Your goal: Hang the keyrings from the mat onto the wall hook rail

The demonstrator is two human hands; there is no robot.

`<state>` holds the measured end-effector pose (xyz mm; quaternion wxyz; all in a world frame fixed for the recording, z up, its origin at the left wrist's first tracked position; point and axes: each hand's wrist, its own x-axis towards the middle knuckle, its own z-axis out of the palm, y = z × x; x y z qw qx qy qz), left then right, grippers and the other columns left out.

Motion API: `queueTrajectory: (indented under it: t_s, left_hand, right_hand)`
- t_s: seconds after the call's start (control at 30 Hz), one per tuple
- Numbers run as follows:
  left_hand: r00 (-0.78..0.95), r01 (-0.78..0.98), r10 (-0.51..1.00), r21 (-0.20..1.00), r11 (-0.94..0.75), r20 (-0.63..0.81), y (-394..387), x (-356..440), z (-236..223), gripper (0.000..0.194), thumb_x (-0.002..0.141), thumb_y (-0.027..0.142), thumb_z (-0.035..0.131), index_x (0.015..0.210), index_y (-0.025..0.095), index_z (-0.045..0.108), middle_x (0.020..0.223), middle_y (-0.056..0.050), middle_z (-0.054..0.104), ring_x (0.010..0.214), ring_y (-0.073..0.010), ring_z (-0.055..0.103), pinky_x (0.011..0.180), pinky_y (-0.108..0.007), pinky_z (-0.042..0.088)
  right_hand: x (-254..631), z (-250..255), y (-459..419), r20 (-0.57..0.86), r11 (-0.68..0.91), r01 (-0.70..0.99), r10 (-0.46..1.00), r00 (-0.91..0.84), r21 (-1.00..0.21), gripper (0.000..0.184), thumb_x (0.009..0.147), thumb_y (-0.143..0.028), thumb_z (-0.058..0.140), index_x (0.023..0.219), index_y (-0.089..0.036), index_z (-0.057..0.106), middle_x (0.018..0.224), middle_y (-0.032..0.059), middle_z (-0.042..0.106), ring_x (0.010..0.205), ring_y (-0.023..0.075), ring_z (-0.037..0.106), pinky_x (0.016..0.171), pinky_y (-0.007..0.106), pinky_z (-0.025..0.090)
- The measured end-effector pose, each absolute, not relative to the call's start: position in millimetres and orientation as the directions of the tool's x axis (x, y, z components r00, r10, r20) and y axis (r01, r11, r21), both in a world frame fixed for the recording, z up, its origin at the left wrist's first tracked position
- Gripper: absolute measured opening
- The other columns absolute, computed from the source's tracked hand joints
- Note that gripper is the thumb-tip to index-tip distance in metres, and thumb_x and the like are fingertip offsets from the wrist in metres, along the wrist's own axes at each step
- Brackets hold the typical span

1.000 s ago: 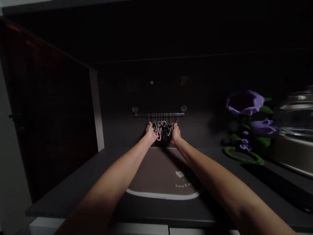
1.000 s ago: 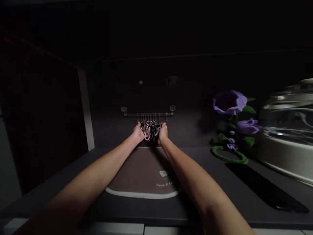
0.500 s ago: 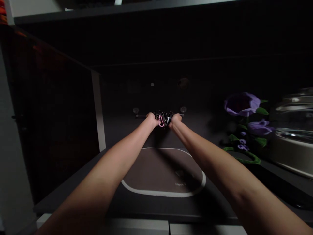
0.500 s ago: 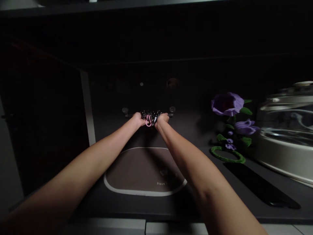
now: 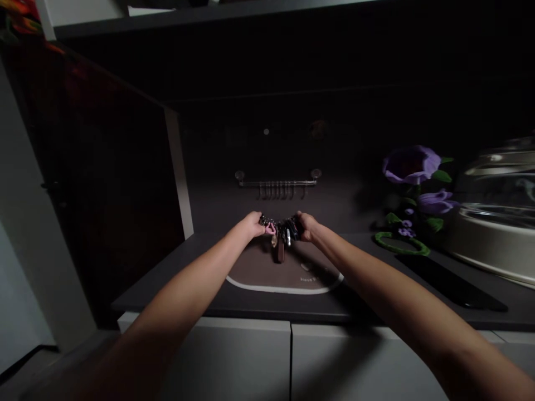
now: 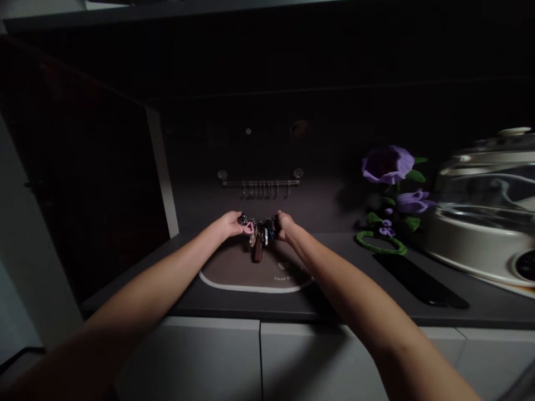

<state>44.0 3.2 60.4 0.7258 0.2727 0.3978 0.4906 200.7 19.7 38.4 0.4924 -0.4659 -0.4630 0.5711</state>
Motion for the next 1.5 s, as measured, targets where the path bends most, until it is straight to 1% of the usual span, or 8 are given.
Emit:
queueTrajectory:
  t_s: [0.23,0.37,0.5,0.8,0.93,1.1,1.27,1.5]
  left_hand:
    - [0.044,0.269,0.998,0.963,0.024,-0.038,-16,0,20,0.01,0.082,0.026,0.043,0.077,0.017,0.044,0.058,0.002,0.049,0.056,-0.0117,0.051,0.063,-0.032,0.046]
    - [0.118,0.742,0.947,0.608,-0.283,0.298,-16,-17,6,0.008,0.076,0.02,0.05,0.07,0.015,0.053,0.072,-0.005,0.058,0.073,-0.0156,0.054,0.072,-0.027,0.042]
    - [0.238,0.857,0.92,0.379,-0.35,0.311,-17,-27,-2,0.016,0.076,0.015,0.048,0.088,0.015,0.059,0.095,-0.009,0.062,0.089,-0.0182,0.056,0.078,-0.025,0.04]
    - [0.232,0.69,0.919,0.611,-0.387,0.319,-26,-38,9,0.033,0.071,0.016,0.053,0.104,0.014,0.055,0.11,-0.01,0.058,0.097,-0.0168,0.054,0.085,-0.027,0.04]
    - [0.318,0.471,0.888,0.758,-0.451,0.33,-49,-32,33,0.023,0.068,0.03,0.061,0.083,0.013,0.057,0.077,-0.004,0.06,0.068,-0.0108,0.054,0.066,-0.024,0.042]
    - [0.548,0.133,0.821,0.952,-0.276,0.161,-78,-20,42,0.044,0.064,0.053,0.061,0.055,0.015,0.042,0.045,0.005,0.036,0.043,-0.0046,0.035,0.05,-0.022,0.034]
    - [0.517,-0.102,0.854,0.995,-0.003,0.056,-82,-16,14,0.06,0.068,0.073,0.028,0.044,0.019,0.02,0.036,0.006,0.017,0.034,-0.0045,0.02,0.039,-0.022,0.022]
    - [0.479,-0.272,0.877,0.956,0.108,0.038,-78,-20,-14,0.062,0.064,0.078,0.02,0.043,0.02,0.015,0.033,0.005,0.015,0.031,-0.0045,0.016,0.035,-0.022,0.016]
  right_hand:
    - [245,9,-10,0.116,0.072,0.469,0.991,0.064,-0.88,0.009,0.073,-0.018,0.054,0.066,-0.013,0.054,0.047,-0.0032,0.048,0.041,0.0065,0.041,0.044,0.018,0.032]
    - [262,4,-10,0.268,0.225,0.81,0.959,-0.088,-0.542,0.016,0.072,-0.019,0.053,0.083,-0.014,0.064,0.075,0.0041,0.065,0.066,0.012,0.057,0.061,0.019,0.04]
    - [265,4,-14,0.243,0.222,0.911,0.96,-0.142,-0.346,0.037,0.071,-0.012,0.046,0.106,-0.014,0.06,0.1,0.0082,0.064,0.088,0.0163,0.059,0.073,0.02,0.041]
    - [239,28,-40,0.342,0.398,0.892,0.886,-0.313,-0.213,0.035,0.072,-0.013,0.047,0.104,-0.012,0.061,0.111,0.0115,0.059,0.103,0.0213,0.054,0.087,0.026,0.038]
    - [211,42,-61,0.212,0.561,0.649,0.816,-0.538,-0.514,0.024,0.073,-0.023,0.054,0.094,-0.015,0.062,0.095,0.0065,0.064,0.086,0.0152,0.057,0.08,0.025,0.041]
    - [184,46,-83,-0.033,0.217,0.22,0.636,-0.771,-0.951,0.039,0.073,-0.051,0.052,0.069,-0.013,0.056,0.06,0.0005,0.056,0.052,0.0073,0.048,0.052,0.02,0.04]
    - [179,22,-84,-0.035,-0.063,-0.016,0.728,-0.684,-0.998,0.063,0.07,-0.075,0.014,0.043,-0.019,0.026,0.037,-0.0044,0.026,0.033,0.0048,0.023,0.034,0.018,0.021]
    - [189,-5,-86,0.05,-0.115,-0.209,0.758,-0.65,-0.971,0.064,0.068,-0.077,0.011,0.04,-0.019,0.016,0.035,-0.0052,0.017,0.033,0.0047,0.017,0.034,0.018,0.018]
